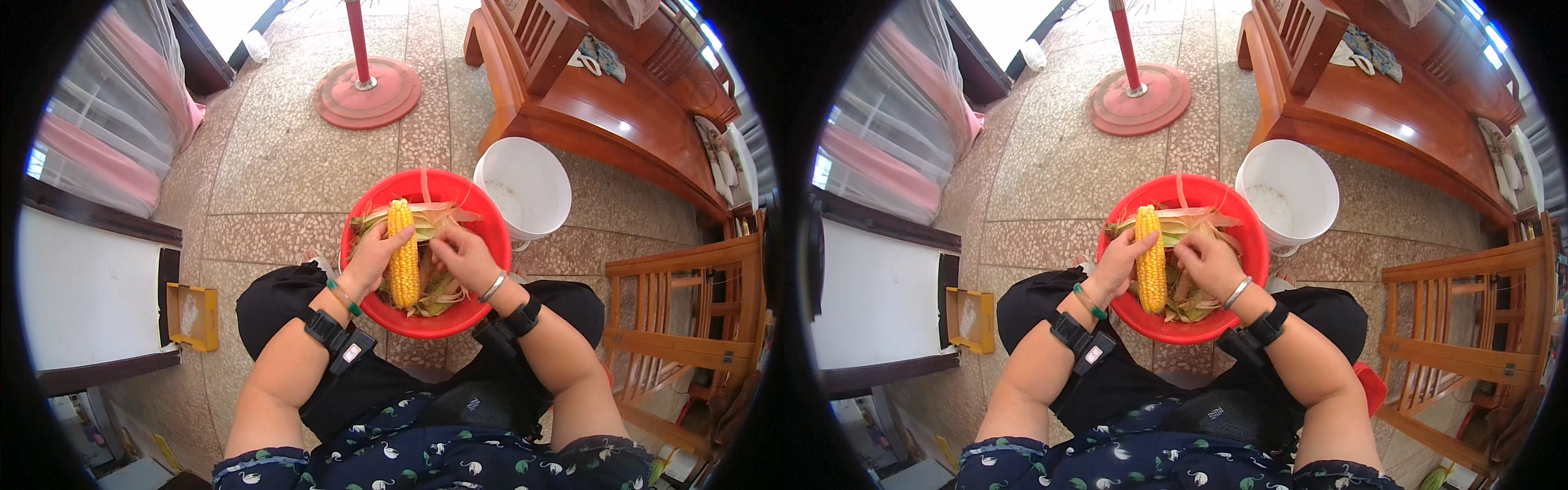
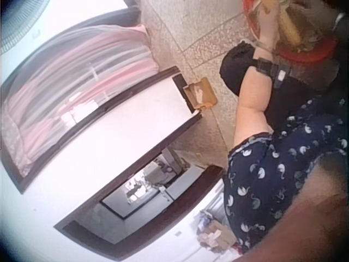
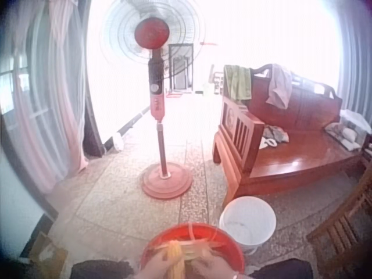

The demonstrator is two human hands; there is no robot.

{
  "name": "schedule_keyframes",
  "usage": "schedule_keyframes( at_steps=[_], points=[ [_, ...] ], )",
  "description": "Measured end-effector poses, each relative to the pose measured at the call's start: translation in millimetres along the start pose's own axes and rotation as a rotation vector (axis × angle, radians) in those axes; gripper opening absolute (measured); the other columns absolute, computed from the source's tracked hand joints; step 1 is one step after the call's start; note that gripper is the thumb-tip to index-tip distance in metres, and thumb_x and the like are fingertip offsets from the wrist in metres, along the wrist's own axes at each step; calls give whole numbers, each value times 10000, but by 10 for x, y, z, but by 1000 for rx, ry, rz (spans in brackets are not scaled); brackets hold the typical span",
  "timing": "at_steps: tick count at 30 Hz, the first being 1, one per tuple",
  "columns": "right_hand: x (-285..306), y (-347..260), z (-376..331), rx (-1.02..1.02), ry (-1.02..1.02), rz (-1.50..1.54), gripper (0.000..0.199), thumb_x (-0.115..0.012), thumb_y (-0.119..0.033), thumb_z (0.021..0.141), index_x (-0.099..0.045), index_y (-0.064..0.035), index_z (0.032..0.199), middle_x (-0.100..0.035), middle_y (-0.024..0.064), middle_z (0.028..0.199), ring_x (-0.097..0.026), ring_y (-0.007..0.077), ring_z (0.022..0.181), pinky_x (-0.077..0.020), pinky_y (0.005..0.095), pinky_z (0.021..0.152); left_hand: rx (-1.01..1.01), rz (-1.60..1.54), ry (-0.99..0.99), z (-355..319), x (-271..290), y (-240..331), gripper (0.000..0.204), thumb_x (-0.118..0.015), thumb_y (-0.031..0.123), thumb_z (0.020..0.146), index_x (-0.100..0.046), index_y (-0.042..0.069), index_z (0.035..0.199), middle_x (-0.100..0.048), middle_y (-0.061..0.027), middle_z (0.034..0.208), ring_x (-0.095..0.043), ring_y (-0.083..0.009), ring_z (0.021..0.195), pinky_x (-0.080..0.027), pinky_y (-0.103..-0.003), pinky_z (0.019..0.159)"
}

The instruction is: The person pulls back the husk and silk from an ear of corn by hand, placing the husks into a red bucket.

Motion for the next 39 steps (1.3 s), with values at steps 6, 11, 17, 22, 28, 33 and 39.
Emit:
schedule_keyframes(
  at_steps=[6,11,17,22,28,33,39],
  points=[
    [56,74,-23,-109,40,64,165,-549,-165,835,-555,-8,783,-576,63,625,-570,142,575,-454,272,547,46,-16,-13,1,26,-45,339,-575,227,846,-476,12,1089,-550,-35,956,-542,-110,847,-448,-253,738],
    [-199,-249,-119,244,-143,-312,190,-574,-213,812,-560,-23,802,-580,148,663,-583,274,622,-453,341,590,27,41,-45,-35,-30,-9,349,-557,232,856,-459,22,1116,-548,-36,978,-545,-118,867,-454,-262,753],
    [154,114,32,-31,66,-74,159,-511,-168,837,-560,-22,798,-589,96,646,-586,184,592,-453,299,541,82,0,-41,-27,-39,-25,333,-532,253,869,-469,17,1096,-549,-39,961,-547,-116,843,-457,-260,741],
    [-211,11,-107,-198,-235,76,234,-470,-225,884,-548,-16,814,-561,31,650,-551,110,576,-459,243,540,94,-50,-66,8,26,-99,308,-483,266,892,-473,14,1068,-551,-49,910,-554,-112,793,-468,-262,698],
    [-208,72,-54,-121,-240,151,233,-472,-227,888,-547,-13,836,-550,27,653,-538,96,569,-458,232,529,124,-96,-90,-8,-33,-86,312,-456,267,901,-463,3,1068,-557,-68,879,-566,-141,761,-482,-278,687],
    [-36,227,20,-217,-100,137,237,-480,-233,881,-552,-15,823,-561,26,656,-540,99,550,-448,220,516,147,-94,-58,-30,3,-72,304,-416,265,914,-455,9,1073,-556,-73,876,-569,-154,755,-483,-281,685],
    [-271,42,-82,-27,-212,-81,237,-498,-231,860,-573,-9,822,-593,85,644,-576,173,564,-465,297,552,99,-71,-49,7,-25,-87,282,-413,253,913,-453,12,1053,-551,-82,857,-572,-165,732,-485,-283,663]
  ],
)
Point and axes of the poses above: each hand's wrist, its own z-axis towards the middle knuckle, its own x-axis out of the back of the hand, y = z × x, the point moved 7 cm from there along z, towards the middle knuckle
